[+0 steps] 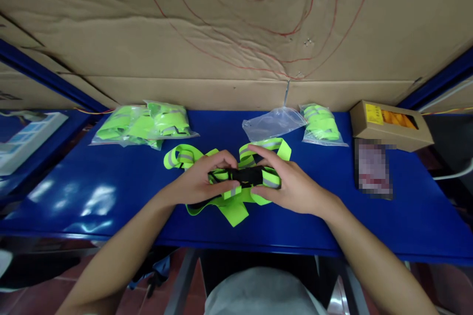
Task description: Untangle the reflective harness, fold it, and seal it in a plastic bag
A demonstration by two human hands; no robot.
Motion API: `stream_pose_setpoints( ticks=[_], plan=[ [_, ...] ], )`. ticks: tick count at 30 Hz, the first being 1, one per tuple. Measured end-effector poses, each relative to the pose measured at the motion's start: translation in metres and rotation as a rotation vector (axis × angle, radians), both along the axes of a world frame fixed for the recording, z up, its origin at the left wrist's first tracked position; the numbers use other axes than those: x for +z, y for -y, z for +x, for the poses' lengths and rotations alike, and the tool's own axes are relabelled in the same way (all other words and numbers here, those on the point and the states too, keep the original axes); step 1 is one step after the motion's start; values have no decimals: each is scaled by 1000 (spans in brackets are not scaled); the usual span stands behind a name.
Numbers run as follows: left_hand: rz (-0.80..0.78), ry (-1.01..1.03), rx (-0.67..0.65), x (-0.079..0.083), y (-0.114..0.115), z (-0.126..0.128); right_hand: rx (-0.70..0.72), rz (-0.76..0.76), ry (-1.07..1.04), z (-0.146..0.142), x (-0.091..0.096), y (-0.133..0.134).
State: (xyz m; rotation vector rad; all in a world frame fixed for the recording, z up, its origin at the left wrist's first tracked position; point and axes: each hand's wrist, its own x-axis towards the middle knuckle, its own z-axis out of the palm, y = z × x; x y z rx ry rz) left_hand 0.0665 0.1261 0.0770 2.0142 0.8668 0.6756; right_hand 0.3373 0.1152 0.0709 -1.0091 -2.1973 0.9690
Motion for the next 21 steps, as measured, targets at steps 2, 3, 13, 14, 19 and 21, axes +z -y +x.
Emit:
stream_pose_setpoints(
  ticks=[2,3,13,14,19,21],
  plan=[
    [128,-158,9,2,10,4,3,13,15,-5,-3,4],
    [197,-232,19,2,18,7,25,22,30,-6,-4,6],
    [696,-547,36,-7,126,49,273,-67,63,18,26,-9],
    [715,-536,43,-7,131,51,188,38,106,8,25,-13],
    [801,-508,84,-3,145,57,266,290,757,-65,9,-34],
    [834,-489,72,-1,151,57,247,306,849,-85,13,-46]
  ],
)
